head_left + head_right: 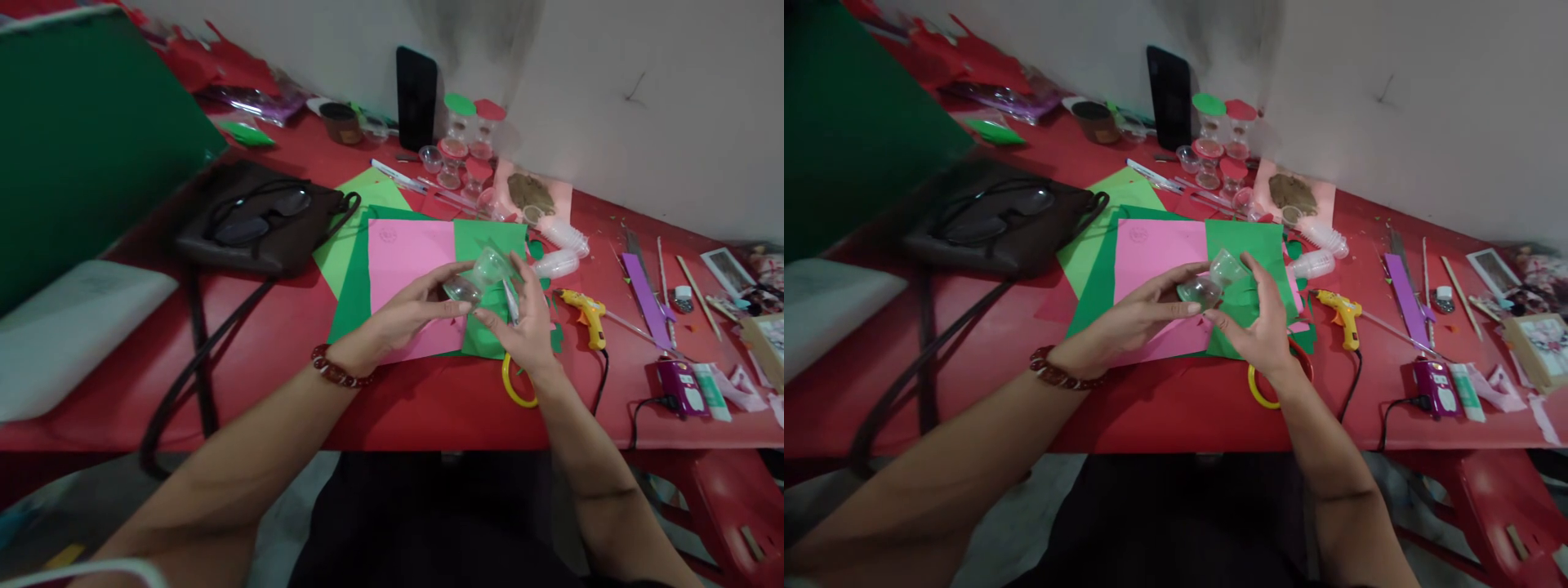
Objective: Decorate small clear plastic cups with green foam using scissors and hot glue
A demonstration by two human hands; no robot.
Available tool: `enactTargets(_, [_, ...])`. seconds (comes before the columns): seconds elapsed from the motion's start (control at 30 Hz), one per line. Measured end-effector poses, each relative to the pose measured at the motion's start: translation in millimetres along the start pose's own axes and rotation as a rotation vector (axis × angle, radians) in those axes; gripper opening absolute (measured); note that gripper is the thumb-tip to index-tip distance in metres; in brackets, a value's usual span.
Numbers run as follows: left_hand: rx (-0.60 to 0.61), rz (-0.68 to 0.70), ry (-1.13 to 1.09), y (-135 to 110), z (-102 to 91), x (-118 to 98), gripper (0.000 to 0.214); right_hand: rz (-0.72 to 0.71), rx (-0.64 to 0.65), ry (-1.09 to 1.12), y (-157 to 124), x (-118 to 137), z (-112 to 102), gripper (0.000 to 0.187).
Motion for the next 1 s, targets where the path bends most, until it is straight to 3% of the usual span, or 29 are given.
enactTargets(0.27, [0.044, 0.077, -0.068, 0.3, -8.3, 5.5, 0.066, -0.086, -0.072, 0.080, -0.3, 10.2, -6.5, 0.064])
enactTargets(0.63, [0.078, 0.204, -0.039, -1.9, -12.6, 1.4, 0.056, -0.005, 0.000, 0.089, -5.8, 16.5, 0.5, 0.059])
enactTargets(0.73, [0.036, 0.208, 0.035, -2.6, -16.6, 6.8, 0.061, 0.059, -0.004, 0.136, -7.8, 16.0, 4.9, 0.050])
enactTargets(0.83, [0.010, 0.191, 0.054, -1.0, -14.3, 12.8, 0.063, 0.189, 0.046, 0.356, -7.7, 13.6, 12.2, 0.042])
enactTargets(0.93, [0.015, 0.153, 0.003, 2.0, -6.0, 16.6, 0.070, 0.363, 0.148, 0.642, -6.4, 10.3, 20.4, 0.045])
enactTargets(1.0, [0.031, 0.136, -0.032, 3.5, -0.6, 18.0, 0.070, 0.432, 0.141, 0.740, -5.1, 8.7, 22.4, 0.050])
Point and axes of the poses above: each hand's wrist, its own y-axis towards the middle knuckle, its own z-axis out of the palm, x = y × z, the point moved 2 cm from there along y, towards the middle knuckle, and after that the axes turned 7 degrees about x, right-handed, at the moved point
